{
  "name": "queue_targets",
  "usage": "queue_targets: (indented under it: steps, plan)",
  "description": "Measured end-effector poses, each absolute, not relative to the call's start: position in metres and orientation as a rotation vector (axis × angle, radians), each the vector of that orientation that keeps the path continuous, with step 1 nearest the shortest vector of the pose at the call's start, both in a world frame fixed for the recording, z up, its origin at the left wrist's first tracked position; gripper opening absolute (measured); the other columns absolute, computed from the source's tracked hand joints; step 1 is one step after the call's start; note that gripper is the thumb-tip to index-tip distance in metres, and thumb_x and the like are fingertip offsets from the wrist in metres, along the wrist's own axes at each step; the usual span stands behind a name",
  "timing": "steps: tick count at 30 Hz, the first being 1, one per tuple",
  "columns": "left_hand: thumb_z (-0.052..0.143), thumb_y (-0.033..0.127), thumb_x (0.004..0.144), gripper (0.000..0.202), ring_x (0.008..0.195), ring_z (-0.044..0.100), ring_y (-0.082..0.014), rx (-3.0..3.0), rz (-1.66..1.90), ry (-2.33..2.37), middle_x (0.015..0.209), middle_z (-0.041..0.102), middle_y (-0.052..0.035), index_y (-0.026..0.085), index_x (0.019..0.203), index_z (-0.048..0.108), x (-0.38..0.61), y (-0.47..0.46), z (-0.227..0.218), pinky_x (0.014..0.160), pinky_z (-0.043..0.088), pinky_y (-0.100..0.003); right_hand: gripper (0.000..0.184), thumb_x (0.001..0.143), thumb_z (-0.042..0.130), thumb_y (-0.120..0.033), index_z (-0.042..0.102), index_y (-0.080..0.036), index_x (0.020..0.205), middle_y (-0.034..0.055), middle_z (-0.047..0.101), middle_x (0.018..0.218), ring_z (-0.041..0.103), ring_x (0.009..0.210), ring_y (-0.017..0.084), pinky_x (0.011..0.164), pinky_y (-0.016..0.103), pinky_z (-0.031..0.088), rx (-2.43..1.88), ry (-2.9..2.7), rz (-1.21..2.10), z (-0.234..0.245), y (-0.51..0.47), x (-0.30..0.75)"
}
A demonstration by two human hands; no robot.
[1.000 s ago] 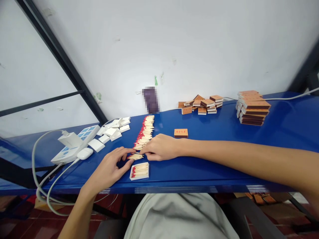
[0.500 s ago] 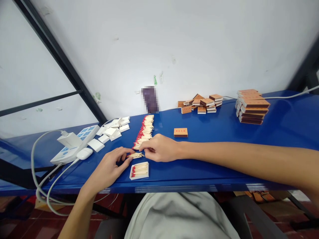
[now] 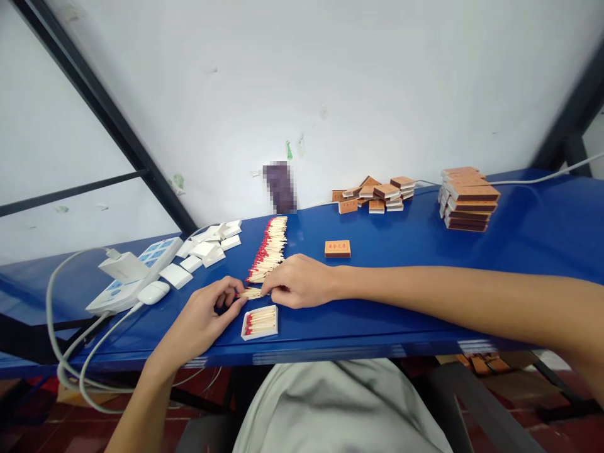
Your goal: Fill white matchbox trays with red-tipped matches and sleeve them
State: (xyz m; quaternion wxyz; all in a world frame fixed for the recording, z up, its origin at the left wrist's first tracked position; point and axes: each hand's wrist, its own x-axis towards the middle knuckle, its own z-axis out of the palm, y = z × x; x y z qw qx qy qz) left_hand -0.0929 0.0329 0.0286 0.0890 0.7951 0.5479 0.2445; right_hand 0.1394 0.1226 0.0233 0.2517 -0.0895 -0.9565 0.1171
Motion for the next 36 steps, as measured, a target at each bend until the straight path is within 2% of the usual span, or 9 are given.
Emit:
queue_targets:
  steps: [4, 7, 14, 18, 23, 28, 33, 36]
  plan:
    - [0.047, 0.03, 0.097, 0.015, 0.064, 0.049, -0.0152, 2.357, 0.729, 1.608, 0.071, 0.051, 0.0029, 0.022, 0.091, 0.058, -0.092, 0.033, 0.031, 0.059, 0.037, -0.026, 0.042, 0.085, 0.046, -0.01, 0.07, -0.019, 0.118, 0.0033, 0.077, 0.099, 0.067, 0.076, 0.015, 0.065, 0.024, 0.044, -0.197, -2.682, 0.299, 0.027, 0.121, 0.139]
    - [0.047, 0.031, 0.098, 0.017, 0.063, 0.048, -0.0148, 2.355, 0.718, 1.602, 0.07, 0.05, 0.003, 0.021, 0.089, 0.058, -0.091, 0.033, 0.032, 0.059, 0.036, -0.026, 0.044, 0.087, 0.045, -0.01, 0.067, -0.019, 0.125, 0.0038, 0.076, 0.105, 0.067, 0.08, 0.015, 0.066, 0.025, 0.044, -0.208, -2.726, 0.287, 0.029, 0.12, 0.139]
    - [0.048, 0.031, 0.098, 0.016, 0.063, 0.047, -0.0144, 2.372, 0.728, 1.585, 0.07, 0.049, 0.0035, 0.022, 0.091, 0.06, -0.093, 0.032, 0.03, 0.061, 0.036, -0.026, 0.041, 0.087, 0.046, -0.009, 0.07, -0.016, 0.12, 0.0056, 0.075, 0.109, 0.069, 0.088, 0.017, 0.075, 0.026, 0.047, -0.248, -2.733, 0.315, 0.029, 0.121, 0.138]
    - [0.053, 0.03, 0.097, 0.013, 0.066, 0.049, -0.0148, 2.452, 0.74, 1.589, 0.071, 0.054, 0.0037, 0.022, 0.093, 0.062, -0.094, 0.032, 0.028, 0.068, 0.036, -0.028, 0.039, 0.087, 0.047, -0.01, 0.071, -0.016, 0.117, 0.0056, 0.076, 0.108, 0.07, 0.09, 0.017, 0.079, 0.026, 0.049, -0.262, -2.731, 0.338, 0.029, 0.121, 0.138]
    - [0.058, 0.033, 0.095, 0.013, 0.063, 0.049, -0.0137, 2.543, 0.738, 1.591, 0.065, 0.055, 0.006, 0.023, 0.091, 0.065, -0.095, 0.03, 0.027, 0.073, 0.035, -0.029, 0.038, 0.086, 0.047, -0.01, 0.072, -0.016, 0.114, 0.0053, 0.076, 0.108, 0.07, 0.091, 0.018, 0.078, 0.027, 0.049, -0.247, -2.713, 0.339, 0.027, 0.122, 0.138]
    - [0.054, 0.035, 0.097, 0.017, 0.059, 0.047, -0.0128, 2.457, 0.735, 1.617, 0.059, 0.049, 0.0071, 0.023, 0.095, 0.065, -0.093, 0.029, 0.027, 0.064, 0.034, -0.025, 0.038, 0.087, 0.047, -0.012, 0.072, -0.016, 0.115, 0.0051, 0.076, 0.107, 0.07, 0.089, 0.018, 0.076, 0.027, 0.048, -0.253, -2.714, 0.335, 0.027, 0.123, 0.139]
    - [0.051, 0.036, 0.099, 0.021, 0.049, 0.034, -0.0101, 2.362, 0.865, 1.636, 0.054, 0.033, 0.0088, 0.021, 0.092, 0.064, -0.096, 0.023, 0.027, 0.052, 0.029, -0.024, 0.038, 0.088, 0.047, -0.012, 0.071, -0.017, 0.118, 0.0062, 0.076, 0.106, 0.069, 0.086, 0.018, 0.073, 0.027, 0.047, -0.235, -2.751, 0.318, 0.029, 0.123, 0.139]
    - [0.051, 0.038, 0.099, 0.022, 0.05, 0.035, -0.0106, 2.329, 0.898, 1.666, 0.056, 0.034, 0.0083, 0.021, 0.092, 0.064, -0.101, 0.016, 0.026, 0.052, 0.028, -0.025, 0.038, 0.089, 0.047, -0.012, 0.071, -0.016, 0.117, 0.0057, 0.076, 0.106, 0.069, 0.088, 0.018, 0.075, 0.027, 0.047, -0.247, -2.747, 0.331, 0.029, 0.123, 0.139]
